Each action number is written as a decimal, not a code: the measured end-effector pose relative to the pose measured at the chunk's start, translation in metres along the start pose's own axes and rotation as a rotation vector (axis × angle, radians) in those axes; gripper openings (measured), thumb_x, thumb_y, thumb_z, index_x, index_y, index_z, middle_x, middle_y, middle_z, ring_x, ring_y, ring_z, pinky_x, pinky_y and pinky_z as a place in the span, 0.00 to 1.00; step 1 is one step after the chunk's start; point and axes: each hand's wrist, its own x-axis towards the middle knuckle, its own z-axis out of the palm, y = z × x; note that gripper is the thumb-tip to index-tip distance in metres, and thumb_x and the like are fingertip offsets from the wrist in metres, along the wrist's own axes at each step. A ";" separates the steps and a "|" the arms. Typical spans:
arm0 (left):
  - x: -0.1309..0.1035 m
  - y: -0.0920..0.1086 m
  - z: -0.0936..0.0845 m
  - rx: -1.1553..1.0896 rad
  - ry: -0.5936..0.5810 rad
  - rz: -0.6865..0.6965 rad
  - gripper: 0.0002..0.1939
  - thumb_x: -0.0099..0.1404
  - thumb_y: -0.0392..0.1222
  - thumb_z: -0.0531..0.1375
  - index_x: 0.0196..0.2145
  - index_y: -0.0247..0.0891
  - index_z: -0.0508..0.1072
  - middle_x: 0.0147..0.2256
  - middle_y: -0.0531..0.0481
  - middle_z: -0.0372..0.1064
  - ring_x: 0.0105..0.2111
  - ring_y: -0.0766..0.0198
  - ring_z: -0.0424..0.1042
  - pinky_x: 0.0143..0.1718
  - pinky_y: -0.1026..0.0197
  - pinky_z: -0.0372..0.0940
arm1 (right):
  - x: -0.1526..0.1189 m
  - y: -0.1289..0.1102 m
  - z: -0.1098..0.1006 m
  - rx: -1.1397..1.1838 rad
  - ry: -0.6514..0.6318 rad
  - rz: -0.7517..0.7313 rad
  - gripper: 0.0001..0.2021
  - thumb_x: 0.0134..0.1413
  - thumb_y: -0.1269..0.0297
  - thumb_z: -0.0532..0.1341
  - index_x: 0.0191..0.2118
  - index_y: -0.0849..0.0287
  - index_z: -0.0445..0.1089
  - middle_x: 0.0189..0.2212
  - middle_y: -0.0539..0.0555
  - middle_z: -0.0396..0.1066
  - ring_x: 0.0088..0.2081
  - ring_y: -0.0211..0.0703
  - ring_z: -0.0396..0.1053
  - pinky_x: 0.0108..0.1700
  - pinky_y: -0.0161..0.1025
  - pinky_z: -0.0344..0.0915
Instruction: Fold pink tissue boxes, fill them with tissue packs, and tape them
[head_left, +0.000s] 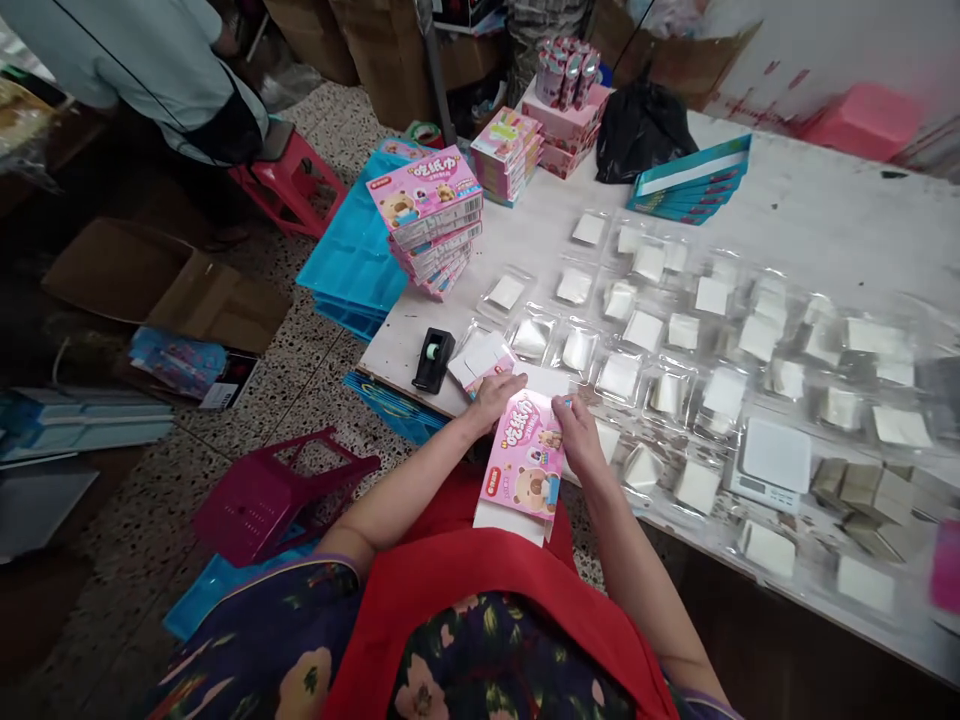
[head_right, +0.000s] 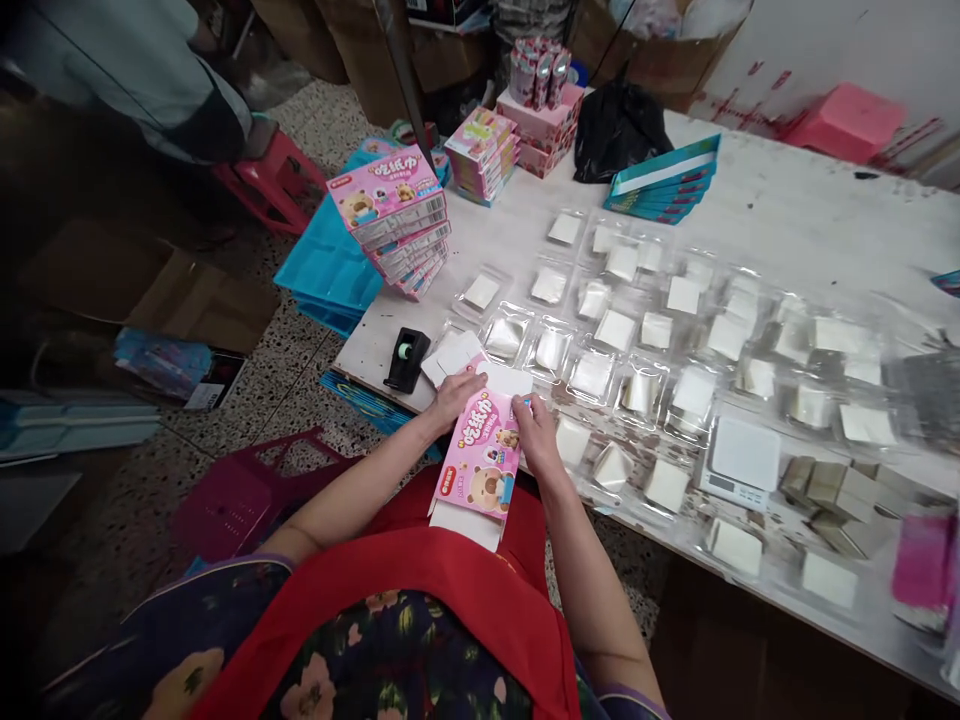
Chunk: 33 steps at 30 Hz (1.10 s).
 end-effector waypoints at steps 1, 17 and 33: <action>0.001 -0.003 0.000 -0.036 -0.003 0.058 0.28 0.53 0.59 0.65 0.43 0.33 0.75 0.35 0.47 0.74 0.35 0.61 0.72 0.38 0.61 0.66 | 0.001 0.002 0.002 0.063 0.022 0.021 0.19 0.47 0.45 0.63 0.38 0.54 0.64 0.25 0.45 0.67 0.28 0.42 0.67 0.35 0.40 0.67; -0.006 0.081 -0.032 0.326 -0.415 0.089 0.14 0.58 0.42 0.63 0.43 0.42 0.80 0.39 0.46 0.77 0.36 0.61 0.74 0.39 0.59 0.67 | -0.029 -0.047 0.027 -0.062 -0.036 -0.129 0.46 0.40 0.52 0.71 0.64 0.52 0.50 0.40 0.53 0.69 0.33 0.43 0.71 0.35 0.42 0.69; -0.031 0.067 -0.065 0.513 -0.482 0.018 0.13 0.56 0.43 0.65 0.41 0.44 0.80 0.43 0.48 0.76 0.49 0.56 0.71 0.54 0.57 0.62 | -0.013 -0.010 0.051 -0.172 0.022 -0.229 0.18 0.48 0.48 0.64 0.41 0.55 0.73 0.43 0.54 0.73 0.47 0.49 0.67 0.53 0.48 0.62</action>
